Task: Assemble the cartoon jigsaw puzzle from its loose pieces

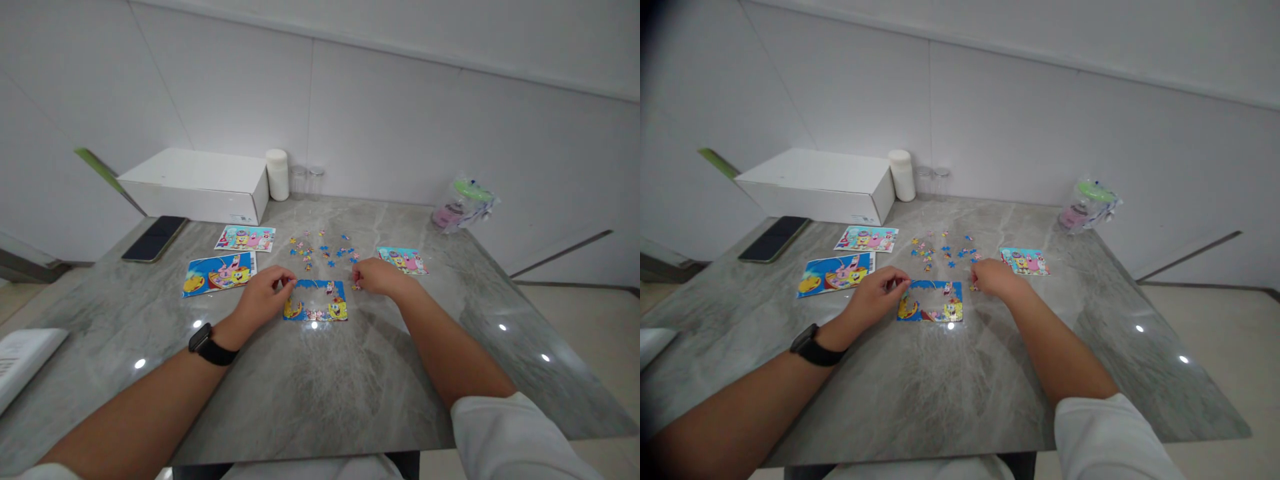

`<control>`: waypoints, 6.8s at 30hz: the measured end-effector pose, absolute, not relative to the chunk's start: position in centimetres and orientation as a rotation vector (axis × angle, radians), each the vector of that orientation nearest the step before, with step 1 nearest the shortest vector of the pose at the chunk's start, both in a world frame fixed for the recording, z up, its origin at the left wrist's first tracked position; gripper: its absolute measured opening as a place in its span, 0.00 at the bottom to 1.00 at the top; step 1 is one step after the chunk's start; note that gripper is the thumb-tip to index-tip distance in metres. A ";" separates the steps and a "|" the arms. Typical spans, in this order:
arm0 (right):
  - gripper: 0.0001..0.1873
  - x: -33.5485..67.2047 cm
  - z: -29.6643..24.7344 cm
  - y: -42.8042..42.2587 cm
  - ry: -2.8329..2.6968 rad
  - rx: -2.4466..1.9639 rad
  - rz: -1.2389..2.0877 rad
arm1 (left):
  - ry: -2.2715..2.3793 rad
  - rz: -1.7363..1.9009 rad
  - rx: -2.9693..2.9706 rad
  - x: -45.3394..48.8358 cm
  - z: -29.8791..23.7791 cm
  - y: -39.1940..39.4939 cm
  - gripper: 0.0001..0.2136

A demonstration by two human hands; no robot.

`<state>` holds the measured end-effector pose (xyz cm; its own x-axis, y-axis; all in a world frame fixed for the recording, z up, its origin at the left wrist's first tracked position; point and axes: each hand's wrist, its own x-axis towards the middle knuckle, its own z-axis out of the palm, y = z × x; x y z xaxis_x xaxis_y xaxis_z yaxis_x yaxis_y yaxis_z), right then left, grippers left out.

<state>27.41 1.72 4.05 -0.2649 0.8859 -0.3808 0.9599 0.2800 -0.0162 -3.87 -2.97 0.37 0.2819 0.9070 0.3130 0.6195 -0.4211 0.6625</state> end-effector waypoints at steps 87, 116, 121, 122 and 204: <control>0.12 10.3 4.1 16.4 2.439 1.525 -0.354 | 1.262 1.366 1.277 -4.5 -0.5 -1.0 0.31; 0.20 16.5 1.6 -1.6 2.474 2.134 -2.380 | 1.097 1.166 1.569 -2.0 -0.4 -3.6 0.13; 0.19 17.0 0.8 -1.5 2.607 2.007 -2.320 | 1.152 1.149 1.567 -2.2 0.0 -3.6 0.14; 0.19 17.1 0.7 -1.4 2.640 2.013 -2.278 | 1.165 1.150 1.556 -2.2 0.0 -3.5 0.14; 0.07 16.7 0.4 -2.5 2.793 1.601 -1.394 | 1.299 0.272 2.236 -6.8 3.0 -3.0 0.08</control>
<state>16.71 -2.53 0.42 -0.5306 0.8451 -0.0652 0.5600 0.2918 -0.7754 -6.79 -3.03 2.97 0.5161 0.8518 -0.0904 0.7438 -0.3933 0.5404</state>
